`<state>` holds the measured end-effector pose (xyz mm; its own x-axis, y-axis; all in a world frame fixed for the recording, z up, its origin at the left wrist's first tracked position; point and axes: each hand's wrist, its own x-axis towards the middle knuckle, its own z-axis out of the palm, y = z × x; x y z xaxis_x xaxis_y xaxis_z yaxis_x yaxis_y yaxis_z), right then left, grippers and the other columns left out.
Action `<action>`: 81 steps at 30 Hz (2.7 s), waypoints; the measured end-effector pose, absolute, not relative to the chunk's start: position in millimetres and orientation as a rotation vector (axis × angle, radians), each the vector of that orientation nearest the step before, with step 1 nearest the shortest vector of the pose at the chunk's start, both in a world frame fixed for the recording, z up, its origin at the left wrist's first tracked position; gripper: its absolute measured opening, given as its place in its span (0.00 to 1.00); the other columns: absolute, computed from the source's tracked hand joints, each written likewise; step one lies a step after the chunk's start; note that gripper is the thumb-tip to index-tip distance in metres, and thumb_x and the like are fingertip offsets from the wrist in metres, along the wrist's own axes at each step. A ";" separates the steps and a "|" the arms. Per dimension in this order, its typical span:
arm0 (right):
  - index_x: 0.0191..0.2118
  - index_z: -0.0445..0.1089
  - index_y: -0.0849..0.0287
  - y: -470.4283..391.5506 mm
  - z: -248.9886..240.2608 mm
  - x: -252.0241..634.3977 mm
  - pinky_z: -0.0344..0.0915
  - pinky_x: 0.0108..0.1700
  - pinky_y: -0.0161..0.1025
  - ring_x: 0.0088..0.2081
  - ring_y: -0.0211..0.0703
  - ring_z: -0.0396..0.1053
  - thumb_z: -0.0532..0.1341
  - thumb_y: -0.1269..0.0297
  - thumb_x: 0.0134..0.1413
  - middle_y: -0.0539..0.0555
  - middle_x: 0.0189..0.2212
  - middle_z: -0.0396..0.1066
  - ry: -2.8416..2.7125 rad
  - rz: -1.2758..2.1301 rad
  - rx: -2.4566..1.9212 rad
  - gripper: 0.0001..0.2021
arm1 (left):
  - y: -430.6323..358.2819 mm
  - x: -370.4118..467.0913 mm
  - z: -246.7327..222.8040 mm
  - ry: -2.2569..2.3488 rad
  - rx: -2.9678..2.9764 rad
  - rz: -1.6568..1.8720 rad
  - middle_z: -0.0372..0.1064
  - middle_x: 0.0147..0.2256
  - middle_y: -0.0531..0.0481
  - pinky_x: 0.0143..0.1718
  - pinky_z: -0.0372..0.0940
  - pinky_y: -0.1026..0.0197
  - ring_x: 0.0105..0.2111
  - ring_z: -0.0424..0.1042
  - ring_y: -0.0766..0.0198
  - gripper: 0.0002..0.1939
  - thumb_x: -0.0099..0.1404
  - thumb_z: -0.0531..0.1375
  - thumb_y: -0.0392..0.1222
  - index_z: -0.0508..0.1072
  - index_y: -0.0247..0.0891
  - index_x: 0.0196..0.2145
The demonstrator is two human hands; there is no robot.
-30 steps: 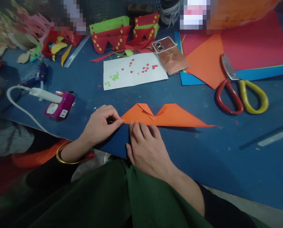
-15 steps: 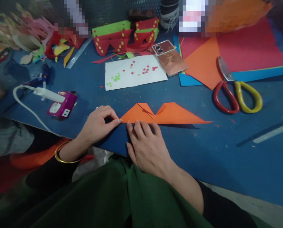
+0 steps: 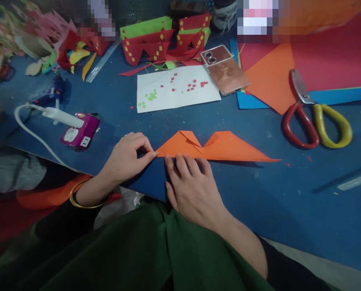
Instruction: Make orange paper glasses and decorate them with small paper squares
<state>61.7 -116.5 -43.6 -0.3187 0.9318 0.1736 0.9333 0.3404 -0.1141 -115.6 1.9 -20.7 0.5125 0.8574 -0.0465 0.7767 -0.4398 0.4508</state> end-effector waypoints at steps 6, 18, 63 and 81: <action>0.66 0.61 0.65 -117.6 -43.0 61.2 0.54 0.55 0.52 0.55 0.55 0.61 0.49 0.59 0.70 0.65 0.57 0.67 -2.397 0.004 -1.697 0.25 | 0.6 -122.4 -22.4 1.397 2.324 0.283 0.70 0.30 0.51 0.41 0.59 0.52 0.35 0.66 0.58 0.09 0.61 0.63 0.40 0.68 0.40 0.25; 0.65 0.64 0.64 -116.0 -44.3 59.3 0.56 0.53 0.51 0.52 0.54 0.62 0.51 0.62 0.68 0.64 0.54 0.68 -2.353 -0.026 -1.710 0.23 | -34.5 -131.7 -27.4 1.457 2.494 0.702 0.76 0.47 0.45 0.54 0.66 0.46 0.50 0.72 0.54 0.14 0.66 0.54 0.30 0.75 0.40 0.43; 0.59 0.69 0.74 -157.0 -43.5 132.9 0.55 0.63 0.56 0.59 0.59 0.65 0.51 0.63 0.69 0.68 0.56 0.71 -2.026 -0.368 -2.072 0.22 | -62.5 -53.5 -44.4 0.549 3.041 0.220 0.61 0.65 0.31 0.60 0.61 0.40 0.58 0.64 0.39 0.41 0.72 0.51 0.61 0.61 0.20 0.66; 0.56 0.72 0.78 -171.0 -46.4 178.7 0.65 0.61 0.52 0.54 0.58 0.74 0.52 0.64 0.69 0.68 0.53 0.74 -2.105 -0.530 -2.051 0.22 | -58.0 -53.9 -44.8 0.504 3.092 0.284 0.62 0.65 0.33 0.58 0.62 0.41 0.56 0.67 0.39 0.39 0.72 0.51 0.61 0.62 0.22 0.66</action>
<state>178.7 -171.0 -46.4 -0.0503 0.9348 0.3515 0.9899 -0.0002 0.1421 -53.9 -58.0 -44.8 0.9323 0.3147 0.1782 0.3154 -0.9486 0.0252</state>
